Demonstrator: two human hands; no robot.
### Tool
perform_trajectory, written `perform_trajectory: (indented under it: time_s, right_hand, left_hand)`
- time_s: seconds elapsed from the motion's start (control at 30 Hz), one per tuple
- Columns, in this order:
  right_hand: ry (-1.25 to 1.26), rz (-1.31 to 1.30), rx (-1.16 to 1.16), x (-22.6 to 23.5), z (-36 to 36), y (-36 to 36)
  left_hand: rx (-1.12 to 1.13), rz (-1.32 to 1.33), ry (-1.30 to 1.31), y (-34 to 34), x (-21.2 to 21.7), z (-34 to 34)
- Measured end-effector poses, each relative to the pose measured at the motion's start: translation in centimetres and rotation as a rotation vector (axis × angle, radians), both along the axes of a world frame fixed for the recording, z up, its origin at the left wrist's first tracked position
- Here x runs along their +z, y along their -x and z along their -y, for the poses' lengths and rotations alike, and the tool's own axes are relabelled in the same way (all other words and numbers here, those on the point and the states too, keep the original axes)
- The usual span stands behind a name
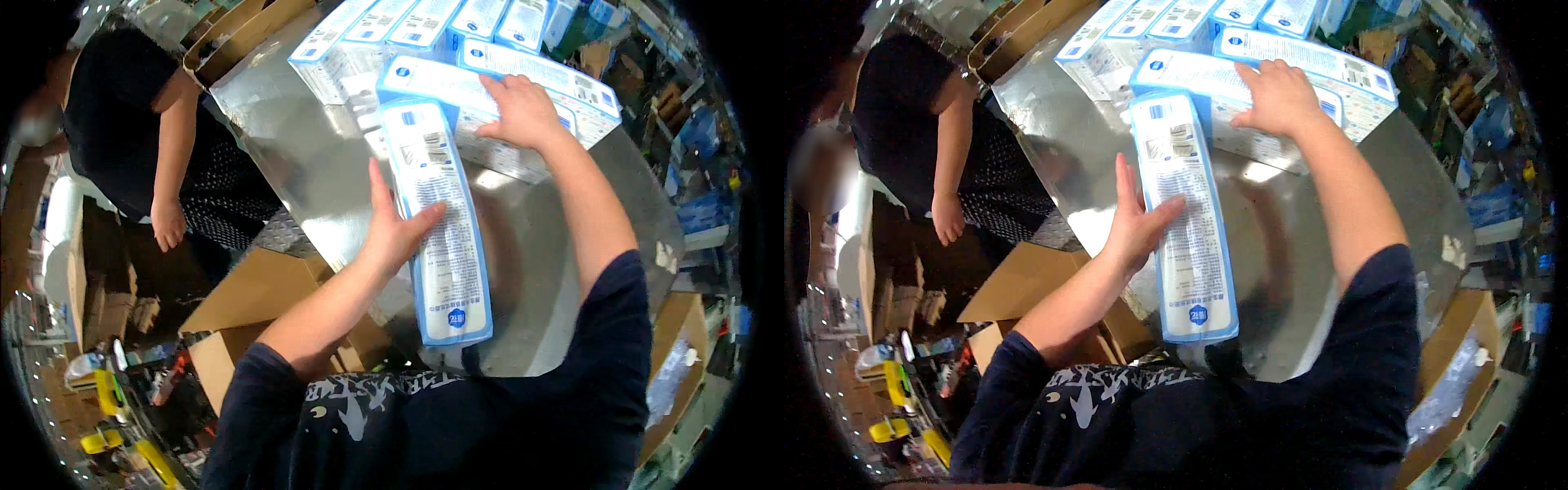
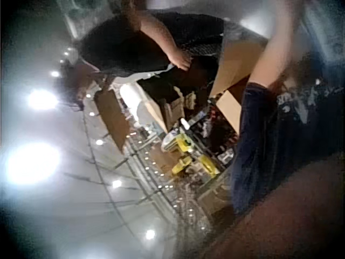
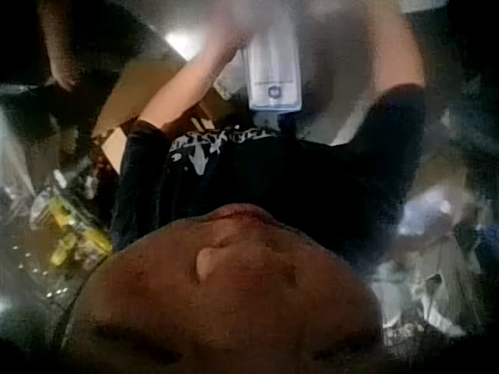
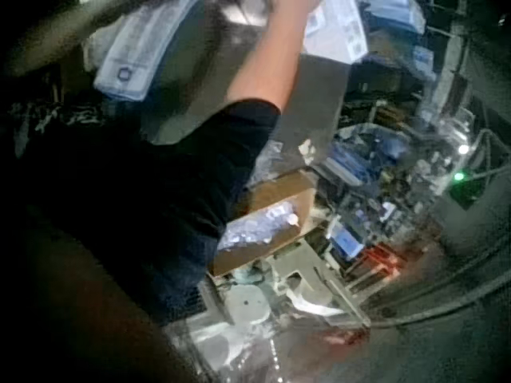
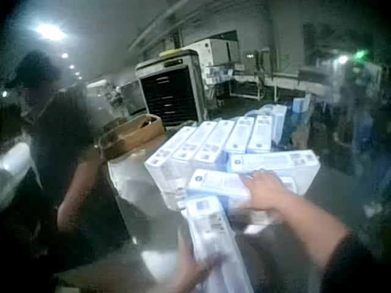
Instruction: The person picks up blue and white boxed items from a table and packs them into cardboard boxes, while a co-worker assists by closing and moving the packed boxes.
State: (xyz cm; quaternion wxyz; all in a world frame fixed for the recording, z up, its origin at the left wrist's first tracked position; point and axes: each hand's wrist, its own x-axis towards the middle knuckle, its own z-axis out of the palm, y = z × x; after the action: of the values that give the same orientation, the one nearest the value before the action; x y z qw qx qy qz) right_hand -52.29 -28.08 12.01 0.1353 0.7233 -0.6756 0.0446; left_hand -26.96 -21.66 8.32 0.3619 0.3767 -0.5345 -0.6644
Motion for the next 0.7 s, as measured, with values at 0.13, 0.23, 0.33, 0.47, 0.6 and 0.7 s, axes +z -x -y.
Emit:
perform_trajectory:
  time_s: [0.13, 0.23, 0.33, 0.47, 0.6, 0.7]
  right_hand:
    - [-0.393, 0.356, -0.045, 3.8, -1.1, -0.6]
    - [0.098, 0.069, -0.217, 1.5, -0.2, 9.2]
    - [-0.01, 0.061, -0.252, -1.2, 1.0, 13.7]
    - [-0.317, 0.382, -0.226, 1.0, 0.0, 5.9]
    - [-0.556, 0.685, -0.143, 1.7, -6.7, 1.8]
    - [-0.69, 1.726, -0.208, -6.5, -11.7, 5.3]
  left_hand:
    - [0.042, 0.032, 0.11, -0.2, -1.6, 2.7]
    - [0.108, 0.141, 0.279, 1.8, -2.2, 4.9]
    - [0.16, 0.142, 0.265, 3.2, -2.1, 9.8]
    - [0.176, 0.119, -0.025, 3.3, 0.5, 9.8]
    - [-0.076, 0.057, -0.479, -3.5, 0.9, 6.0]
    - [-0.459, 0.118, -0.548, -5.5, 0.3, 3.8]
